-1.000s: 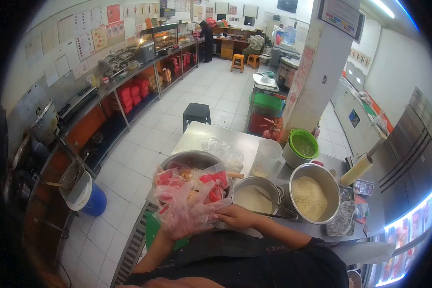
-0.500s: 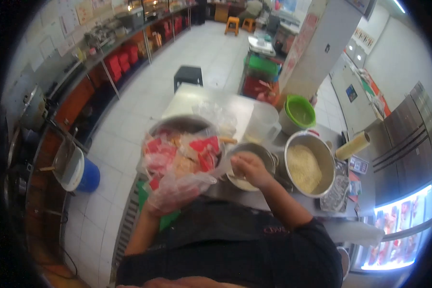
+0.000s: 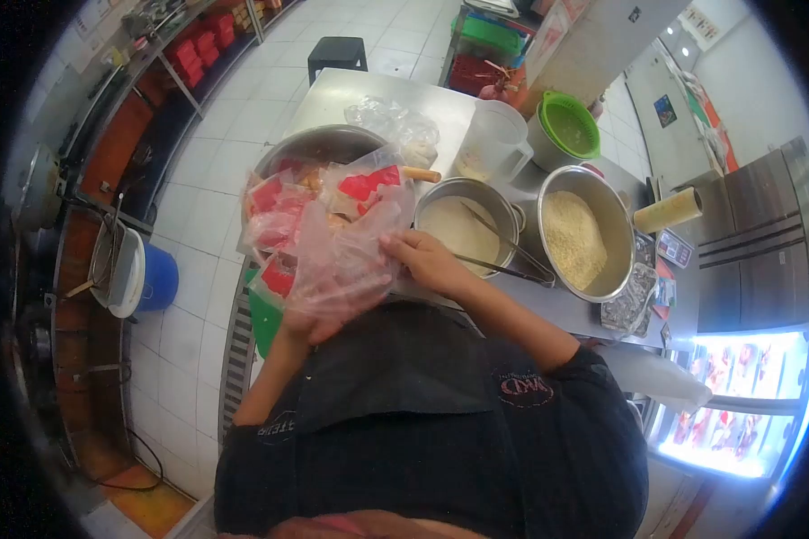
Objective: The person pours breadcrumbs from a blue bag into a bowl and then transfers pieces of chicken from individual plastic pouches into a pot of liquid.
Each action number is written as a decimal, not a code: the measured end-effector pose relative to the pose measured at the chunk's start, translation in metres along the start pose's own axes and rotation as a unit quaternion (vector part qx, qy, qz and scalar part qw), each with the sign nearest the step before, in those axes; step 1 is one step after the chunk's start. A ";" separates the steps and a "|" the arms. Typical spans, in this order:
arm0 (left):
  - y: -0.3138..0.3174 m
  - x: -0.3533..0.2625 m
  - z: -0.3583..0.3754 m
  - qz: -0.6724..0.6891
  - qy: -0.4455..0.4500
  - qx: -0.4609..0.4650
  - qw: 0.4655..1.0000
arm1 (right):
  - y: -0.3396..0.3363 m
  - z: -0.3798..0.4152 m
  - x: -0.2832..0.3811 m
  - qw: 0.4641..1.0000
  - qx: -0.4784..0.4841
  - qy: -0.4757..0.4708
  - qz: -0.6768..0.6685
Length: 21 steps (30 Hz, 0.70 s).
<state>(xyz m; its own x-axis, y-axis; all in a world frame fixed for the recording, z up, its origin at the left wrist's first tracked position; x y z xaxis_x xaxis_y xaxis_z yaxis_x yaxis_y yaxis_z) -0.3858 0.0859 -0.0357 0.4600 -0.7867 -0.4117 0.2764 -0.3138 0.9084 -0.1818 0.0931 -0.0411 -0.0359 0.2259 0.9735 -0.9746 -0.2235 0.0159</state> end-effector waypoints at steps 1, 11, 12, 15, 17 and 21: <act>-0.008 0.003 0.000 -0.045 -0.005 -0.029 0.999 | -0.006 -0.002 0.003 1.000 -0.001 -0.010 -0.005; -0.069 0.008 0.050 -0.072 0.053 -0.103 0.991 | -0.044 0.000 0.028 0.987 -0.101 -0.097 -0.084; -0.075 0.008 0.053 -0.069 0.078 -0.159 0.982 | -0.043 0.001 0.031 0.991 -0.071 -0.089 -0.068; -0.071 0.003 0.030 -0.268 0.070 -0.220 0.935 | -0.029 0.002 0.020 0.994 -0.060 -0.054 -0.079; -0.054 0.004 0.013 -0.270 0.042 -0.181 0.945 | -0.023 -0.002 0.016 0.990 -0.023 -0.078 -0.114; -0.037 -0.001 -0.002 -0.276 0.028 -0.140 0.951 | -0.017 0.001 0.034 0.972 0.023 -0.098 -0.212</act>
<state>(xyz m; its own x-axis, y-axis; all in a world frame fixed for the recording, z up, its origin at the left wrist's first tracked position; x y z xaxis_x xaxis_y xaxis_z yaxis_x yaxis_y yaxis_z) -0.3949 0.0990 -0.0687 0.2224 -0.5109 -0.8303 0.6986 -0.5106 0.5013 -0.1666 0.1037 -0.0085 0.4138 0.1237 0.9019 -0.8814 -0.1935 0.4309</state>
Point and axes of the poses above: each hand's wrist, its own z-axis away from the middle knuckle, its own y-axis out of the palm, x = y × z, the point moved 4 cm from there along -z, towards the middle knuckle, and after that the axes turned 10 degrees about -y, right-handed, at the moved point
